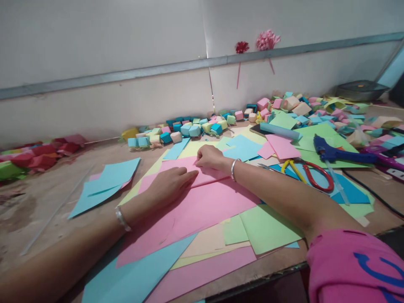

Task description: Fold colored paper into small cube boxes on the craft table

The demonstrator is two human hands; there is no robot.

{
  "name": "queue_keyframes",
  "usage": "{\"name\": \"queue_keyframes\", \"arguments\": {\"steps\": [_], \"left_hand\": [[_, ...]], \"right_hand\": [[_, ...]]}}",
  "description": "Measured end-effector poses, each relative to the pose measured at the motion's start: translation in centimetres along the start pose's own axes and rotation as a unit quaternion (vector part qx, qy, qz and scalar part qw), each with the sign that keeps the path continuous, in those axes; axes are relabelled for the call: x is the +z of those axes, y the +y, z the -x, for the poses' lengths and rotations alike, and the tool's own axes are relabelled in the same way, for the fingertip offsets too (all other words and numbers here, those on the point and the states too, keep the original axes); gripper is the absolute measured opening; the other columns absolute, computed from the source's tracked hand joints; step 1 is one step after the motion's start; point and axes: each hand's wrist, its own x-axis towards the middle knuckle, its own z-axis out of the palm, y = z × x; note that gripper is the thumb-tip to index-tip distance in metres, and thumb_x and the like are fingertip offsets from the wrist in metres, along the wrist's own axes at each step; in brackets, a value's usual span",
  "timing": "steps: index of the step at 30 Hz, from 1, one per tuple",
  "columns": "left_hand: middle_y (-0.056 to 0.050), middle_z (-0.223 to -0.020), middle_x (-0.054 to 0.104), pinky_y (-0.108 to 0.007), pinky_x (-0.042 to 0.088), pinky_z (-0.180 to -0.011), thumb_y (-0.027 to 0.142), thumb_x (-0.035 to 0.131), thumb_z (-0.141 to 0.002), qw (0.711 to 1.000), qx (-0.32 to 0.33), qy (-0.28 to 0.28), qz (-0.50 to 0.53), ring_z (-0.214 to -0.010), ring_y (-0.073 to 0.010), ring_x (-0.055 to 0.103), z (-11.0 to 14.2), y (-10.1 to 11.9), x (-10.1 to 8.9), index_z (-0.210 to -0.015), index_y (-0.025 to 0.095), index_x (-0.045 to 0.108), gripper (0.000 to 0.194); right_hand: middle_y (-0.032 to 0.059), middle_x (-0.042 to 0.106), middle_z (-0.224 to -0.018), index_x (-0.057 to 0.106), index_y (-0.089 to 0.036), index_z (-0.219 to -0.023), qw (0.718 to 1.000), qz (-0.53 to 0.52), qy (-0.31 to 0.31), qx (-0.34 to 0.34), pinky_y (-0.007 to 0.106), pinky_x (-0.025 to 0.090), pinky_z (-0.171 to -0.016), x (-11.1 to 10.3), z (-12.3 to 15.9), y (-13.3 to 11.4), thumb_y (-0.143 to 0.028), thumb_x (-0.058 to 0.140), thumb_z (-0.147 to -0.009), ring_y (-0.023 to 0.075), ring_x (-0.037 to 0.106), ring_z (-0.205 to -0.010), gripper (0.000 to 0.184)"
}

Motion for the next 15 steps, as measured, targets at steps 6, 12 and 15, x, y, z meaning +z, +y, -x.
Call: {"name": "queue_keyframes", "arguments": {"steps": [6,12,15], "left_hand": [[-0.003,-0.076,0.051,-0.031,0.022,-0.053,0.032,0.027,-0.100,0.999,0.009,0.001,-0.034,-0.061,-0.0166,0.043,0.59,-0.07,0.51,-0.109,0.021,0.056,0.032],[-0.003,-0.075,0.051,-0.031,0.029,-0.054,0.032,0.027,-0.100,0.999,0.016,0.013,-0.024,-0.063,-0.0178,0.045,0.53,-0.21,0.61,-0.110,0.021,0.058,0.034],[-0.005,-0.078,0.055,-0.033,0.038,-0.059,0.032,0.029,-0.100,0.999,0.021,0.037,-0.024,-0.069,-0.0197,0.050,0.44,-0.19,0.80,-0.103,0.019,0.061,0.035]], "right_hand": [[0.0017,0.071,-0.072,0.069,-0.018,-0.070,1.000,0.030,-0.002,0.004,0.022,0.033,-0.051,-0.02,0.11,-0.24,-0.023,0.062,-0.073,0.0124,0.058,-0.065,0.009],[0.0027,0.072,-0.078,0.069,-0.019,-0.071,0.999,0.053,0.001,0.004,0.023,0.032,-0.053,0.18,-0.15,-0.14,-0.026,0.060,-0.075,0.0130,0.059,-0.068,0.012],[0.0030,0.072,-0.079,0.070,-0.019,-0.073,0.998,0.061,0.002,0.002,0.023,0.034,-0.055,0.38,-0.25,-0.07,-0.025,0.060,-0.076,0.0133,0.059,-0.069,0.012]]}}
